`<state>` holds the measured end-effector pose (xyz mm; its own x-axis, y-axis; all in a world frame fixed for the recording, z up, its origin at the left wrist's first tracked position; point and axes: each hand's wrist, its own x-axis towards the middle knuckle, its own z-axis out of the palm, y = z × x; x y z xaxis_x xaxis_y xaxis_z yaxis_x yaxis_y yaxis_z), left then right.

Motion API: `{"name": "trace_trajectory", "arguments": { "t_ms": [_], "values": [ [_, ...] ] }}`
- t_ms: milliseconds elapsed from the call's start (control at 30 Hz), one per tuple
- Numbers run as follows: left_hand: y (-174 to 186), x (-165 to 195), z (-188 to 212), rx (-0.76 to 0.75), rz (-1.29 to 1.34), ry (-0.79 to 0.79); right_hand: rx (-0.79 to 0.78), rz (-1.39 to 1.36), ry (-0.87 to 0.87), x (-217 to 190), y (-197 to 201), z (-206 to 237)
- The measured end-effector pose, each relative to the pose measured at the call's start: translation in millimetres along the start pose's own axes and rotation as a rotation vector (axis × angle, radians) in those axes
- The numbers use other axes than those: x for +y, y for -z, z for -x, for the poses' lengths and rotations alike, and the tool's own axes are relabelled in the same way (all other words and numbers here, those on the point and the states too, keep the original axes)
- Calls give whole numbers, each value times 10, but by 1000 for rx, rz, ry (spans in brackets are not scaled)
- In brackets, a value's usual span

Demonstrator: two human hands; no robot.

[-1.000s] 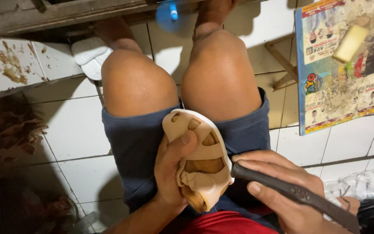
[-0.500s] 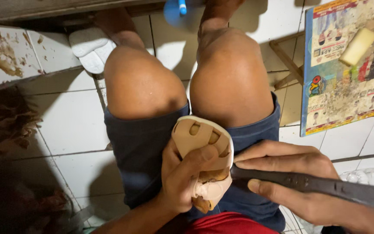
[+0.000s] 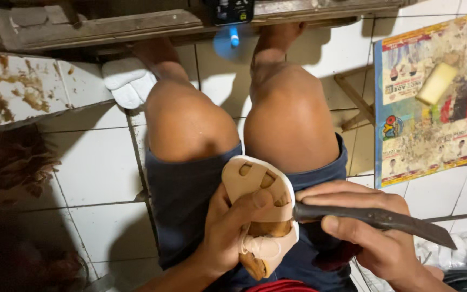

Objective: The person heats a white rubber sandal sole over a gas burner flame, then presses the softened sole onto a wooden shoe last fitted with a sandal upper and trims the sole edge with a knife. They repeat the heating and pressing for a second sandal and place the finished sandal on a rack with others.

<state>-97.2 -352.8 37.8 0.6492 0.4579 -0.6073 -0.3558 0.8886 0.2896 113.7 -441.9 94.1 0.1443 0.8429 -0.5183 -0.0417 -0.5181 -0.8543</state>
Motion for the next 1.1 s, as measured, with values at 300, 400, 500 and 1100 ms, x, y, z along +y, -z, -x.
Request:
{"name": "trace_trajectory", "arguments": {
  "t_ms": [300, 400, 500, 1100],
  "values": [
    [-41, 77, 11, -35, -25, 73, -131, 171, 44, -93, 137, -69],
    [-71, 92, -6, -55, -21, 37, 30, 34, -2, -37, 46, -33],
    [-90, 104, 12, -68, -55, 2, 108, -10, -24, -26, -42, -3],
    [-106, 225, 19, -131, -178, 21, -123, -22, -70, -145, 189, -250]
  ]
}}
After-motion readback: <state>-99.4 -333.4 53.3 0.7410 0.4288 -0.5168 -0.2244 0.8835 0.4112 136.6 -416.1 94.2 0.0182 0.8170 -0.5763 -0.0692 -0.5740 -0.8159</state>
